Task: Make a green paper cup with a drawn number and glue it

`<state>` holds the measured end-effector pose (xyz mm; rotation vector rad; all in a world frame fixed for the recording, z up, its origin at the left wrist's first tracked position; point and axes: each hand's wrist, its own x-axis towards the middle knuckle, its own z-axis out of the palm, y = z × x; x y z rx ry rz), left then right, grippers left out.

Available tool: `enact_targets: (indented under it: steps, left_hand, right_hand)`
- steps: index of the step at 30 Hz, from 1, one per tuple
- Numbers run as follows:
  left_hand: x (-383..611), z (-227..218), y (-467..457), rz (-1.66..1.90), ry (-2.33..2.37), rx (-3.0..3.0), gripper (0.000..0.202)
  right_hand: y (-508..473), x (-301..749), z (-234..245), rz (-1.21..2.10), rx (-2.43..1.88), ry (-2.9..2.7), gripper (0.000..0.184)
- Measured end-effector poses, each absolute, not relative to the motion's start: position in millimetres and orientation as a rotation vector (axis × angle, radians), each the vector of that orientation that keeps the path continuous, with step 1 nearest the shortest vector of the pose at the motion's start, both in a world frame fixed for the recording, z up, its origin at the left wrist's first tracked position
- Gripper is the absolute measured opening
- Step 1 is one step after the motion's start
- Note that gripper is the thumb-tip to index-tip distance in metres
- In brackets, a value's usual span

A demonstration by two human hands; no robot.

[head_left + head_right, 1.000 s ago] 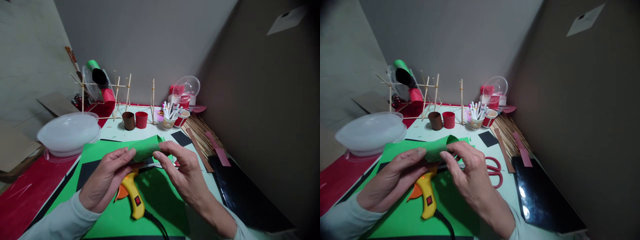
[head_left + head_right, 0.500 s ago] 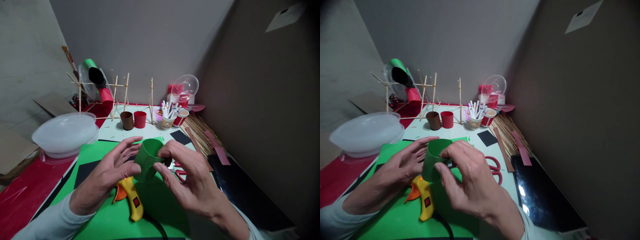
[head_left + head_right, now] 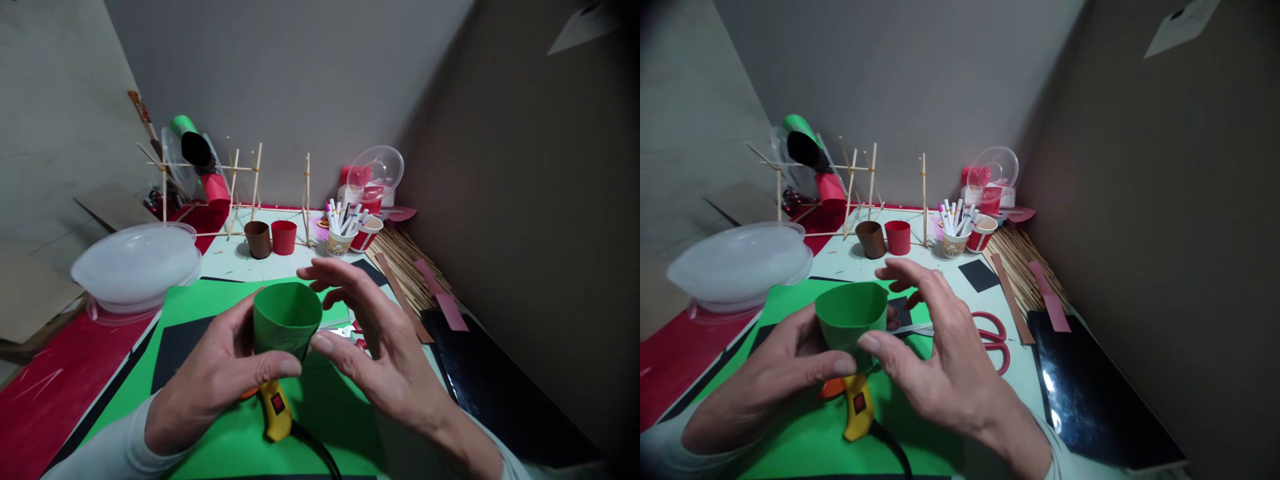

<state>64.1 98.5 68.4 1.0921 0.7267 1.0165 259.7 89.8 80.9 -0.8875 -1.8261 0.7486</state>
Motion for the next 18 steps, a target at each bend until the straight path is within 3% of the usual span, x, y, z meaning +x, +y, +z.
enact_targets:
  steps: [5,11,18]
  left_hand:
    - [62.2,69.2,95.6,0.981,0.744,1.096,0.051]
    - [64.3,76.6,93.0,0.932,0.760,1.068,0.045]
    - [67.2,71.1,94.7,0.952,0.760,1.050,0.048]
  right_hand:
    - [90.4,258.5,79.7,0.786,-0.903,-1.891,0.053]
    - [89.0,258.2,80.4,0.727,-0.875,-1.954,0.050]
    - [93.6,253.9,79.4,0.755,-0.824,-1.927,0.009]
